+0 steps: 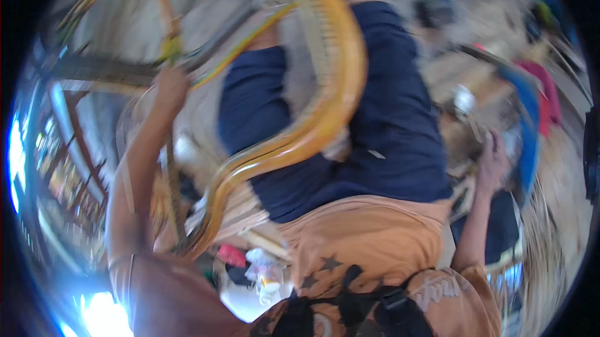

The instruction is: Weaving rattan strips onto a chair frame to create the seat or backrest.

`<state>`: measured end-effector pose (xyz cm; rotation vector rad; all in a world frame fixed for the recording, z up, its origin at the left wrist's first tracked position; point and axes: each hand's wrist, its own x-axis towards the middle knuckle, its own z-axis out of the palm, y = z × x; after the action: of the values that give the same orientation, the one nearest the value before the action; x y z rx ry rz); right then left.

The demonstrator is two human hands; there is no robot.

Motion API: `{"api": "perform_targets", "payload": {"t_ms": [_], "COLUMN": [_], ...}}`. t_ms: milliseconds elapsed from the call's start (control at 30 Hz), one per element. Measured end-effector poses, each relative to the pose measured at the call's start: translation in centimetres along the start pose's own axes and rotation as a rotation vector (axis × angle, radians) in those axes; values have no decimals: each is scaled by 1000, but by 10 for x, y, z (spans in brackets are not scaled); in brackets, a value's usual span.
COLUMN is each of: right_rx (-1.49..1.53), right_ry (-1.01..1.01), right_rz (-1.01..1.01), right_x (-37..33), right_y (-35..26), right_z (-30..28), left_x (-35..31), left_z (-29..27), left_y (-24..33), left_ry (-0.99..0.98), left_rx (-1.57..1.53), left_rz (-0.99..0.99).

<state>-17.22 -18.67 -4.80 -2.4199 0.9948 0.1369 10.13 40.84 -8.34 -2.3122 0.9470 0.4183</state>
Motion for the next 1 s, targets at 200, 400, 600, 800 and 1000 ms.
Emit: {"api": "perform_targets", "payload": {"t_ms": [200, 400, 600, 800, 1000], "right_rx": [263, 151, 153, 33, 38], "right_ry": [230, 288, 326, 361, 374], "right_rz": [134, 266, 332, 349, 434], "right_x": [-10, -52, -85, -77, -32], "right_y": [44, 116, 154, 159, 135], "right_z": [-37, -35, -27, -41, -39], "left_x": [-10, -6, -16, -17, -29], "left_z": [5, -17, 43, 73, 149], "left_y": [-3, 18, -4, 6, -17], "left_ry": [-99, -199, -284, 3, 109], "left_rx": [70, -82, -544, -438, -804], "left_rz": [-65, -252, -783, -480, -892]}}
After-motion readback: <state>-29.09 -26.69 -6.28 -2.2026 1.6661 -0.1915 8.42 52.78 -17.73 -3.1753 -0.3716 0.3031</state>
